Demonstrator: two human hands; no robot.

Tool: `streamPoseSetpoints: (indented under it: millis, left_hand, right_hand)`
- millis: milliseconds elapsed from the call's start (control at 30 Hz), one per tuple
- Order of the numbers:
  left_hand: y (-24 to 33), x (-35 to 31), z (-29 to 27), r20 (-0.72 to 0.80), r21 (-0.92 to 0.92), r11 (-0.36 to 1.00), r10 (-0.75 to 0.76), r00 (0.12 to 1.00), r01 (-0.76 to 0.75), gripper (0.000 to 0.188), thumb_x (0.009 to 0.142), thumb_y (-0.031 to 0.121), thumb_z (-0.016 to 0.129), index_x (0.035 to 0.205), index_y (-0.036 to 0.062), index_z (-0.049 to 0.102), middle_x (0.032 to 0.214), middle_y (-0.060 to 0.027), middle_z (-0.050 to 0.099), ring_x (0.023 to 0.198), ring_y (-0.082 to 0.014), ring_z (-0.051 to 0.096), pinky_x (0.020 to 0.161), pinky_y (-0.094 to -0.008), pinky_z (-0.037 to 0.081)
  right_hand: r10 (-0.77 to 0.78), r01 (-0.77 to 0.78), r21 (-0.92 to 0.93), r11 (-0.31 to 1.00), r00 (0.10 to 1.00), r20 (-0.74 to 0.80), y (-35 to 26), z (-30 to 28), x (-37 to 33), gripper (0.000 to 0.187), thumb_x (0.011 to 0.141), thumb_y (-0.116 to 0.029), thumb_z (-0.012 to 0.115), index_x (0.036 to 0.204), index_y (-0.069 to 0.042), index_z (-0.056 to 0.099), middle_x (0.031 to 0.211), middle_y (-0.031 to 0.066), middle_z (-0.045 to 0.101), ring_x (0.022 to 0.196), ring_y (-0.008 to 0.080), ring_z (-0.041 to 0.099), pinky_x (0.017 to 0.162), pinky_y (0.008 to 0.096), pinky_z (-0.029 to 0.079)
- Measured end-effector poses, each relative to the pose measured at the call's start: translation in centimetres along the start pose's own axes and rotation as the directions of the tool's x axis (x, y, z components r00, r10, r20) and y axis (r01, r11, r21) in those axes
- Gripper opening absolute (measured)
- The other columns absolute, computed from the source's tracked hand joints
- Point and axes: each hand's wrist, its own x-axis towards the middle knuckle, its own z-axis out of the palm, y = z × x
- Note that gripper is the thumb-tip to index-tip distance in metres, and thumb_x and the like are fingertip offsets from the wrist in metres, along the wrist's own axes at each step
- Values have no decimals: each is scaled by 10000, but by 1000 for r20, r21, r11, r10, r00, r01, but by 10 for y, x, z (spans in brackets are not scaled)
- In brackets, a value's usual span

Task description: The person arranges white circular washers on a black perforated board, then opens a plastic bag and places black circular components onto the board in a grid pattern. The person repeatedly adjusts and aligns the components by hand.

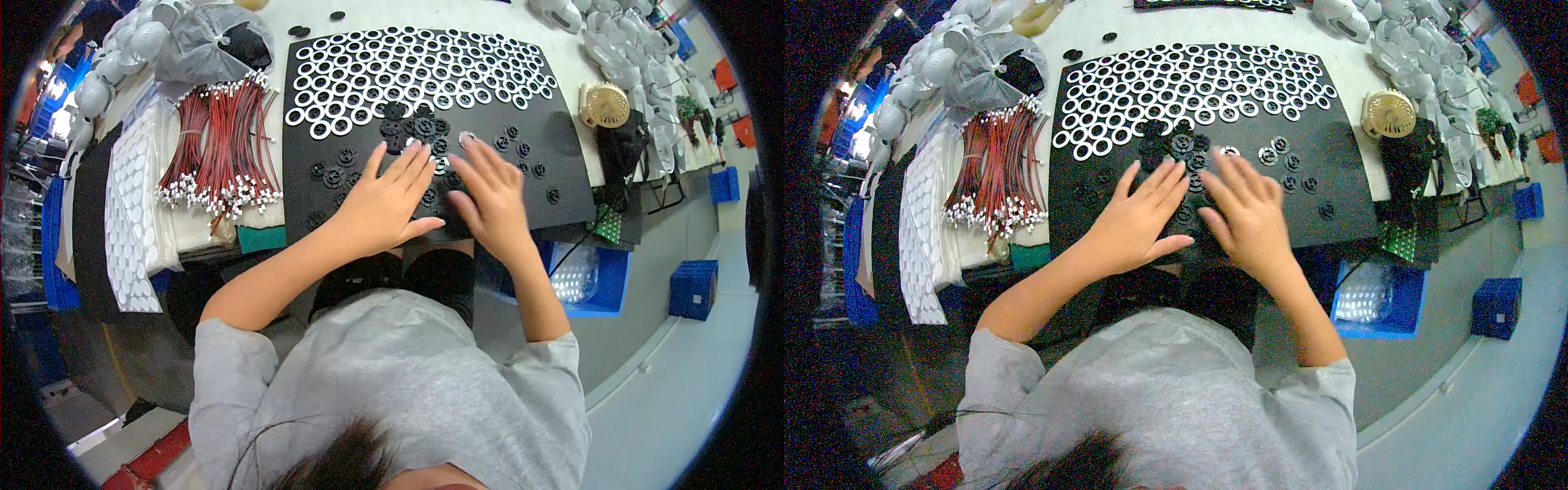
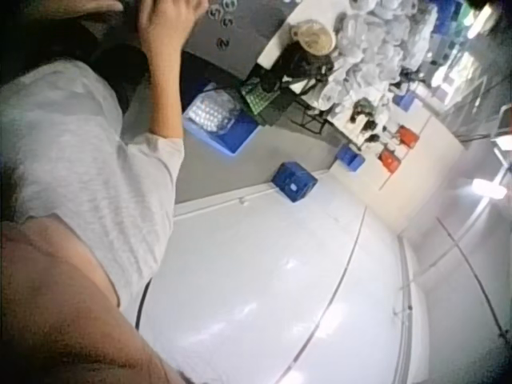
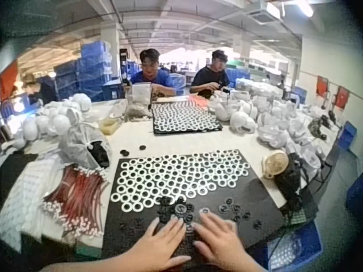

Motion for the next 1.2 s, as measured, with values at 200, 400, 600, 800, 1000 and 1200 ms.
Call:
streamPoseSetpoints:
  millis: [200,400,600,800,1000,1200]
  left_hand:
    - [2,-20,-7,63,22,1000,9,998,-11,658,810,444,503,1234,-44,385,1320,-193,358,1263,-278,295,1029,-477,169]
    - [-6,-41,-19,61,10,996,-92,994,91,676,812,430,508,1280,-26,336,1373,-216,258,1292,-312,231,1034,-475,148]
    - [-22,-1,-3,-22,97,989,-114,993,115,752,816,533,432,1261,-66,336,1354,-252,261,1278,-339,241,1021,-495,175]
    - [-15,-12,-8,124,135,982,-147,981,130,774,819,546,419,1290,-55,288,1385,-227,213,1301,-317,198,1035,-496,145]
    - [-11,-26,-15,-20,43,990,-136,991,137,584,822,344,529,1256,-12,370,1362,-196,288,1275,-300,269,1017,-480,200]
    - [-24,11,2,-199,2,997,74,977,-75,309,713,62,580,1021,32,564,1110,-97,566,1088,-223,498,884,-399,372]
  right_hand:
    - [2,-6,44,999,995,102,-1,13,-1,432,800,-285,562,1160,-58,486,1300,95,417,1190,243,383,943,422,278]
    - [39,-39,-21,999,999,30,7,4,-9,403,808,-283,553,1132,-50,499,1308,116,402,1201,258,373,933,416,278]
    - [-134,137,-65,988,990,46,-2,23,33,423,830,-322,510,1173,-76,485,1324,102,388,1205,276,364,962,441,267]
    - [-138,141,-57,988,989,53,6,25,23,333,817,-274,533,1087,-81,549,1255,90,460,1167,278,403,936,432,301]
    - [-153,152,-21,988,988,-28,12,10,12,321,657,-83,613,977,-77,583,1117,67,541,1005,263,497,834,389,386]
    - [-71,73,52,996,997,-33,20,10,19,234,655,-41,616,884,-56,577,950,84,550,887,271,520,778,363,418]
